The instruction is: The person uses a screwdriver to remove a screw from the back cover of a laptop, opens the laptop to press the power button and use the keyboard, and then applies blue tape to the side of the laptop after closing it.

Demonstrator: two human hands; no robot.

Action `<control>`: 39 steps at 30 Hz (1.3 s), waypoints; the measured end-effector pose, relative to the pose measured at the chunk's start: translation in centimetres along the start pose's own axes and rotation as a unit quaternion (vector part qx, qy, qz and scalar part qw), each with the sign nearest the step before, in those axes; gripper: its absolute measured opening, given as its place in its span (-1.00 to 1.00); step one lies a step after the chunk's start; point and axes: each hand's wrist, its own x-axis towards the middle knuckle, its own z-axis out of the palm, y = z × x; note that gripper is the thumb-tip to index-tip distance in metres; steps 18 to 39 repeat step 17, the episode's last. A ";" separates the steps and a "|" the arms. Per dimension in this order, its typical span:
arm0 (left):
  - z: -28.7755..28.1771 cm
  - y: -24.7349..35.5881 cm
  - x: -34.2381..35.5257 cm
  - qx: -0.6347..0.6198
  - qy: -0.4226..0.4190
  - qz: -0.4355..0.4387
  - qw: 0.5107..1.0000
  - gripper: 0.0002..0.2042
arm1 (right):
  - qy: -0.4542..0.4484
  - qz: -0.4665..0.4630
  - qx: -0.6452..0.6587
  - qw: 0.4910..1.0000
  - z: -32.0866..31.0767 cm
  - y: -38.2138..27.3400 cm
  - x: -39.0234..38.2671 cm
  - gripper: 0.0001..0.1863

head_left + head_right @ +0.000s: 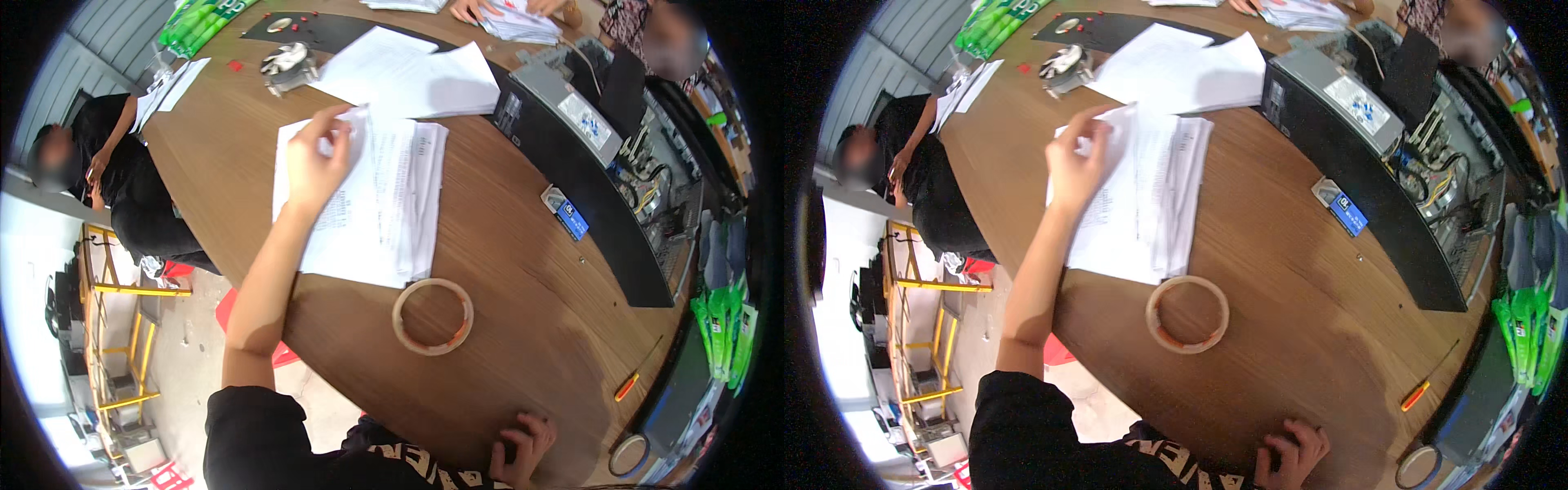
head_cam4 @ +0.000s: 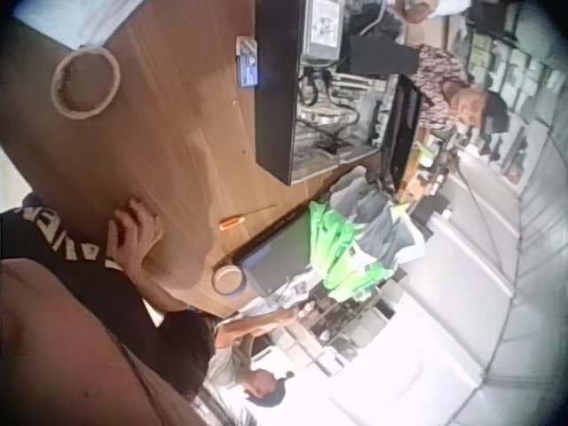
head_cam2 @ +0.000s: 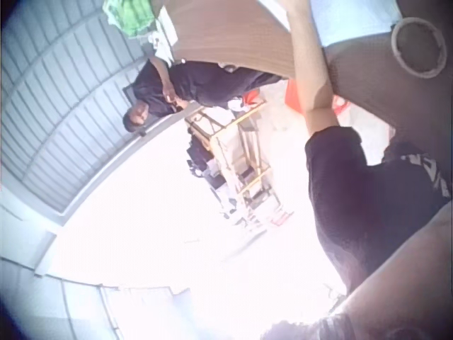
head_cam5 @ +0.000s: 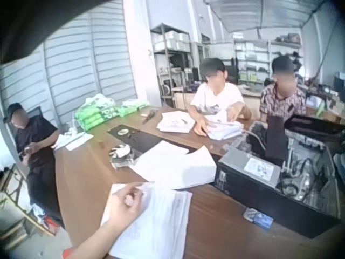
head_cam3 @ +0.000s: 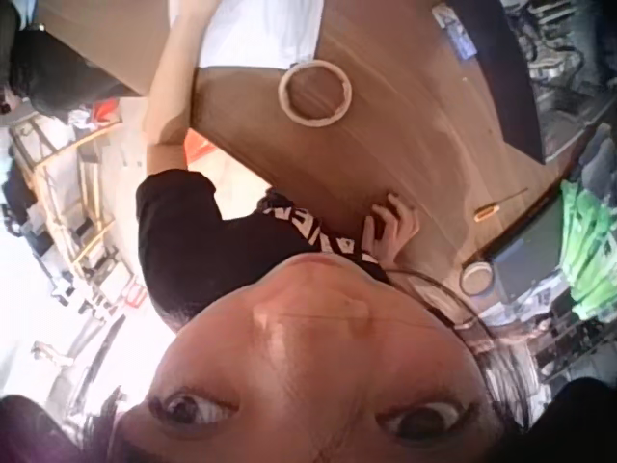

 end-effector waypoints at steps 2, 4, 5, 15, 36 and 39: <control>0.5 0.1 -0.7 0.016 -0.009 -0.043 0.999 -0.79 | 0.012 0.012 0.062 0.998 0.8 2.0 -1.5 -0.86; 0.1 0.8 -0.9 0.022 -0.028 -0.062 0.997 -0.77 | -0.020 -0.004 0.059 0.998 0.9 2.6 -1.6 -0.84; 0.1 0.5 -0.5 0.052 0.002 0.006 0.999 -0.72 | -0.012 -0.012 0.050 0.999 1.3 3.2 -2.0 -0.83; 1.5 -8.3 22.5 -0.074 -0.098 -0.004 0.992 -0.51 | -0.040 0.047 -0.039 0.997 1.6 2.8 -2.8 -0.77; 4.8 -16.5 30.2 -0.021 -0.131 0.011 0.991 -0.56 | -0.048 0.039 -0.061 0.996 2.3 1.9 -1.9 -0.77; 4.8 -16.5 30.2 -0.021 -0.131 0.011 0.991 -0.56 | -0.048 0.039 -0.061 0.996 2.3 1.9 -1.9 -0.77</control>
